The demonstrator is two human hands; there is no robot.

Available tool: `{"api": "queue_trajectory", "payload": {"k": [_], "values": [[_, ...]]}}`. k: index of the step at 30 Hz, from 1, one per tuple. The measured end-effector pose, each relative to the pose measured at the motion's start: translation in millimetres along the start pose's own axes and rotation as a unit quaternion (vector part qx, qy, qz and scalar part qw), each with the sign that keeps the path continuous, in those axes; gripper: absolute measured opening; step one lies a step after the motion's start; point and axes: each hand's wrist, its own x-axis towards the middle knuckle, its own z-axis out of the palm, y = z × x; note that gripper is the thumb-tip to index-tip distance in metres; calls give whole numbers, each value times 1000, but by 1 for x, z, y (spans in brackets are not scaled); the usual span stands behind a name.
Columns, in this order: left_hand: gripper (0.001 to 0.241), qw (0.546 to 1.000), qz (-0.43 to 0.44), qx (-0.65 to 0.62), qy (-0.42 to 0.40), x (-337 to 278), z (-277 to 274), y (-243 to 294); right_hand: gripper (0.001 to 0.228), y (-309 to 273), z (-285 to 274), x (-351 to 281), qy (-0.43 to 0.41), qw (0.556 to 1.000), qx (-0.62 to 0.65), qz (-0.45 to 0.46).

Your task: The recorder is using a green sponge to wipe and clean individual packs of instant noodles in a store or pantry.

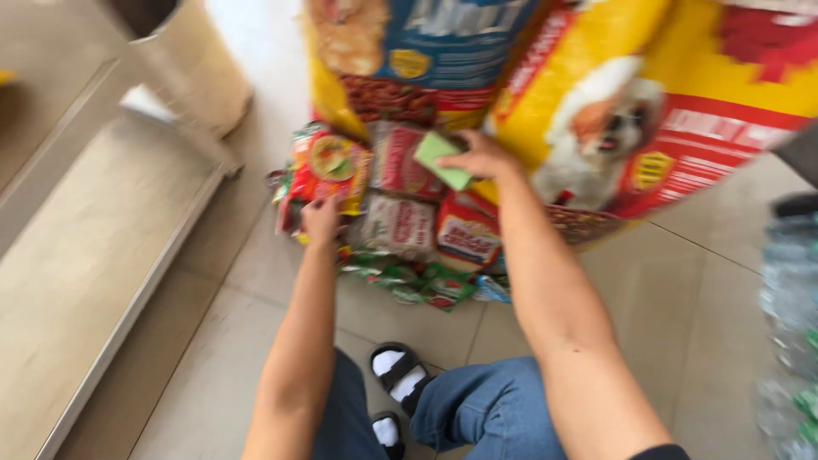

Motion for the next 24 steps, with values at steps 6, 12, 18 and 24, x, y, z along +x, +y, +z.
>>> {"api": "queue_trajectory", "payload": {"k": [6, 12, 18, 24], "values": [[106, 985, -75, -131, 85, 10, 31, -8, 88, 9, 2, -37, -14, 995, 64, 74], [76, 975, -116, -187, 21, 27, 24, -25, 87, 6, 8, -41, -7, 993, 108, 49], [50, 978, -93, -175, 67, 61, 45, -50, 89, 12, 12, -31, -11, 991, 116, 59], [35, 928, -99, -351, 74, 34, 52, -2, 87, 28, 12, -21, -32, 985, 153, 67]]}}
